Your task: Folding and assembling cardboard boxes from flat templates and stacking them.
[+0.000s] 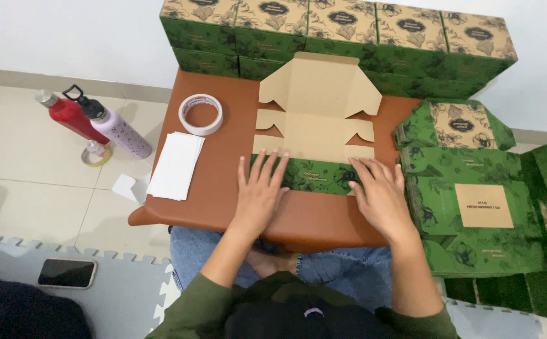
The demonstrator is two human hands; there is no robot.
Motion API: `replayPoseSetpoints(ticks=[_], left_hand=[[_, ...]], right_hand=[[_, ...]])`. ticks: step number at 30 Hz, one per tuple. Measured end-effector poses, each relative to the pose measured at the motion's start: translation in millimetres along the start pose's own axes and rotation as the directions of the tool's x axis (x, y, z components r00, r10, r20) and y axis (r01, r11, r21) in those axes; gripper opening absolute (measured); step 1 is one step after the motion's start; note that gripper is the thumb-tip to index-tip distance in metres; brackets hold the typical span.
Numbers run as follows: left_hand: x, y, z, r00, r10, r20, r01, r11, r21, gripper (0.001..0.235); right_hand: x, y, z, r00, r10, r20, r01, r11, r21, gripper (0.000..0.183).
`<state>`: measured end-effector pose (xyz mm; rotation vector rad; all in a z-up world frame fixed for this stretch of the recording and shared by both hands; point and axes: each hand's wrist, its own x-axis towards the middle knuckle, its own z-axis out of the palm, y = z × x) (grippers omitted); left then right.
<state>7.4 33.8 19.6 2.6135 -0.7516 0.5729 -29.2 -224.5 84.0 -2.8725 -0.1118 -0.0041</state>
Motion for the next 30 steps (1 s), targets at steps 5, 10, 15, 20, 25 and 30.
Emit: replayPoseSetpoints(ticks=[5, 10, 15, 20, 25, 30], left_hand=[[2.5, -1.2, -15.0, 0.984, 0.112, -0.14, -0.112, 0.994, 0.007, 0.039], [-27.6, 8.6, -32.9, 0.964, 0.137, -0.228, -0.156, 0.985, -0.068, 0.013], [-55.1, 22.9, -46.2, 0.999, 0.005, 0.039, 0.001, 0.987, -0.161, 0.03], [-57.7, 20.3, -44.3, 0.999, -0.015, 0.048, 0.028, 0.961, -0.274, 0.028], [-49.2, 24.7, -51.9, 0.999, -0.013, 0.053, 0.029, 0.948, -0.316, 0.02], [-50.8, 28.3, -46.3, 0.997, -0.062, 0.055, 0.073, 0.971, -0.226, 0.022]], right_hand=[[-31.4, 26.4, 33.6, 0.947, -0.086, -0.308, 0.073, 0.996, -0.053, 0.033], [-69.2, 17.3, 39.7, 0.905, -0.104, -0.412, 0.14, 0.988, 0.058, 0.025], [-90.2, -3.6, 43.1, 0.934, 0.135, -0.332, 0.035, 0.887, 0.46, 0.039], [-98.5, -7.2, 59.5, 0.865, 0.22, -0.451, 0.046, 0.861, 0.507, 0.068], [-106.1, -8.4, 90.4, 0.823, 0.072, -0.563, 0.149, 0.93, 0.336, 0.064], [-94.2, -31.7, 63.4, 0.921, -0.133, -0.366, 0.238, 0.936, 0.259, 0.04]])
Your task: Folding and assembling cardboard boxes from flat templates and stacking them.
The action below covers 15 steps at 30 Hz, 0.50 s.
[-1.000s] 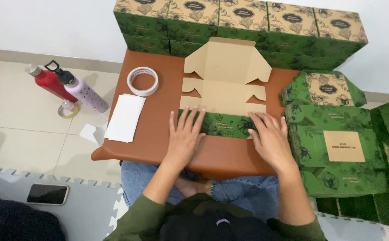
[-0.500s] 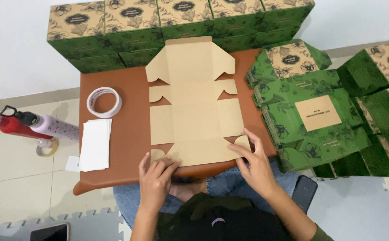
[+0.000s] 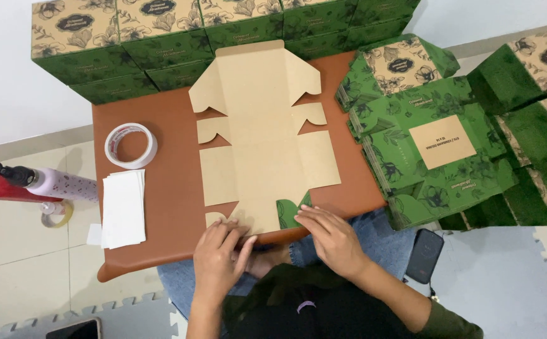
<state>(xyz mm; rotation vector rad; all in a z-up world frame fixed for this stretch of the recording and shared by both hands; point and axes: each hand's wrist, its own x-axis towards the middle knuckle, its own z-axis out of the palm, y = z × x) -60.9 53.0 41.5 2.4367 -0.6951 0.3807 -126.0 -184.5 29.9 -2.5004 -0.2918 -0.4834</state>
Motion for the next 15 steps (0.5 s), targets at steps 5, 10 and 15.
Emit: replayPoseSetpoints(ticks=[5, 10, 15], left_hand=[[22.1, 17.7, 19.1, 0.998, 0.028, -0.047, -0.025, 0.997, 0.074, 0.033], [42.5, 15.3, 36.7, 0.984, 0.172, 0.042, -0.171, 0.985, -0.035, 0.062], [47.1, 12.4, 36.9, 0.97, 0.162, 0.179, -0.135, 0.979, -0.154, 0.071]], right_hand=[[15.5, -1.6, -0.1, 1.0, 0.014, 0.003, -0.014, 0.998, -0.057, 0.033], [9.4, 15.2, 5.1, 0.997, 0.075, 0.014, -0.067, 0.951, -0.3, 0.029], [1.9, 13.9, 7.9, 0.973, 0.222, -0.058, -0.222, 0.849, -0.48, 0.059]])
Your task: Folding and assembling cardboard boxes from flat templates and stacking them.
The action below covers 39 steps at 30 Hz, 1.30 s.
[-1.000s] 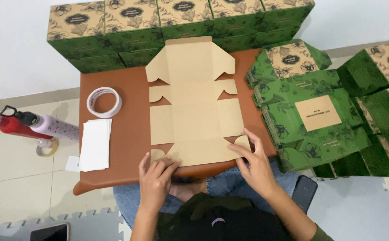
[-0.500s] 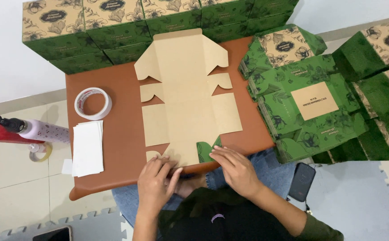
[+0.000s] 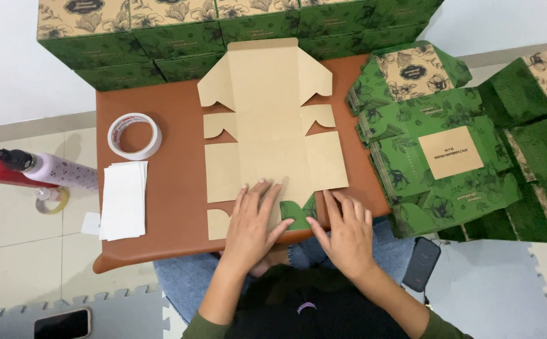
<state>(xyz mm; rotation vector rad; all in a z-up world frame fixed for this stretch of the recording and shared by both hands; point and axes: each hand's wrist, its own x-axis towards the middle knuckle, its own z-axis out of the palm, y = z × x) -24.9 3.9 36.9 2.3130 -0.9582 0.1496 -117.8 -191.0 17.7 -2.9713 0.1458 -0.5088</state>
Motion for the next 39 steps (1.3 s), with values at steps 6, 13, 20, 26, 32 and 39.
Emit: replayPoseSetpoints(ticks=[6, 13, 20, 26, 32, 39], left_hand=[[-0.8, 1.1, -1.2, 0.999, -0.014, 0.032, 0.014, 1.0, -0.005, 0.087], [-3.7, -6.7, 10.4, 0.997, 0.007, 0.081, -0.018, 0.991, 0.135, 0.068], [-4.7, -9.1, 10.9, 0.988, -0.019, 0.153, -0.001, 0.992, 0.13, 0.066], [-5.6, -11.2, 11.2, 0.988, -0.015, 0.152, -0.003, 0.993, 0.114, 0.064], [-7.4, -12.5, 11.4, 0.993, 0.007, 0.117, -0.021, 0.992, 0.125, 0.063], [-9.0, -12.2, 12.2, 0.996, 0.027, 0.086, -0.038, 0.991, 0.128, 0.061]], right_hand=[[12.0, -10.3, -5.9, 0.989, -0.149, 0.022, 0.143, 0.975, 0.173, 0.048], [43.5, -4.3, 10.7, 0.974, -0.196, 0.113, 0.18, 0.973, 0.143, 0.048], [94.5, 9.6, 42.5, 0.982, -0.073, 0.172, 0.057, 0.993, 0.1, 0.045], [110.9, 0.1, 44.0, 0.974, -0.043, 0.223, -0.002, 0.981, 0.196, 0.046], [117.4, -1.0, 42.7, 0.968, -0.125, 0.218, 0.08, 0.976, 0.202, 0.046], [164.9, 8.3, 46.2, 0.912, -0.203, 0.357, 0.119, 0.962, 0.244, 0.04]])
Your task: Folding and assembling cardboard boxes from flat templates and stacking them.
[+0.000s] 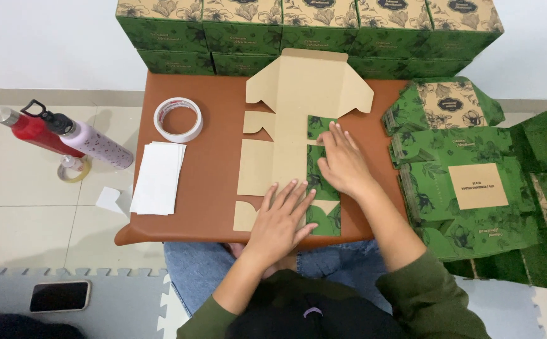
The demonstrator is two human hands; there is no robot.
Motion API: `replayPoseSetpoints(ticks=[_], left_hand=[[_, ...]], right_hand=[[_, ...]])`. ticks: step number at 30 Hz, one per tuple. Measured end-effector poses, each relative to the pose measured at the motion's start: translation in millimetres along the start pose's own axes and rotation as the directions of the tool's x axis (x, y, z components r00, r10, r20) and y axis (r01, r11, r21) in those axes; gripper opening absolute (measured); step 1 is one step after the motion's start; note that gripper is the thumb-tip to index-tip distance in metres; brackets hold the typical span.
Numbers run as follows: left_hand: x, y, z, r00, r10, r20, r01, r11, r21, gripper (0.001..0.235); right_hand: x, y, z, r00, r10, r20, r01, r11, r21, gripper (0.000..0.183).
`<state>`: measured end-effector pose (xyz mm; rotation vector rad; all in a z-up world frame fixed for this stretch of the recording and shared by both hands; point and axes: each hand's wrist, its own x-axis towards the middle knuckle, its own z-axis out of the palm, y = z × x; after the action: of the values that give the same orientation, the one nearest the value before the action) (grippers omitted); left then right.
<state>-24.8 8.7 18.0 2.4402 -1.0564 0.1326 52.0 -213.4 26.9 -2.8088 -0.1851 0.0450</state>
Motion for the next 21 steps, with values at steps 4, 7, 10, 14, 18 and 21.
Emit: replayPoseSetpoints(ticks=[4, 7, 10, 14, 18, 21], left_hand=[[-1.2, 1.4, 4.2, 1.0, -0.004, -0.029, 0.004, 1.0, 0.026, 0.061], [-2.6, 5.4, 18.7, 0.999, -0.018, -0.046, 0.019, 0.999, 0.026, 0.061], [-0.4, 16.7, 35.7, 0.992, -0.073, -0.103, 0.074, 0.997, 0.009, 0.059], [4.7, 33.2, 46.6, 0.971, -0.139, -0.194, 0.143, 0.99, 0.009, 0.055], [6.2, 33.0, 46.7, 0.973, -0.133, -0.187, 0.123, 0.991, -0.06, 0.054], [0.3, 30.2, 6.1, 0.967, -0.118, -0.225, 0.081, 0.982, -0.168, 0.045]], right_hand=[[19.5, 17.6, -2.5, 0.999, -0.032, 0.026, 0.031, 0.999, 0.028, 0.023], [8.5, 11.9, -18.9, 0.991, -0.067, 0.112, 0.059, 0.995, 0.078, 0.033], [-23.2, -7.8, -43.0, 0.992, -0.074, 0.101, 0.039, 0.951, 0.307, 0.044], [-74.7, -47.6, -64.1, 0.999, -0.032, 0.012, 0.027, 0.946, 0.323, 0.043], [-128.7, -29.5, -20.7, 0.996, -0.084, -0.044, 0.089, 0.987, 0.133, 0.078], [-156.3, -33.0, 0.0, 0.968, -0.207, -0.142, 0.222, 0.97, 0.1, 0.077]])
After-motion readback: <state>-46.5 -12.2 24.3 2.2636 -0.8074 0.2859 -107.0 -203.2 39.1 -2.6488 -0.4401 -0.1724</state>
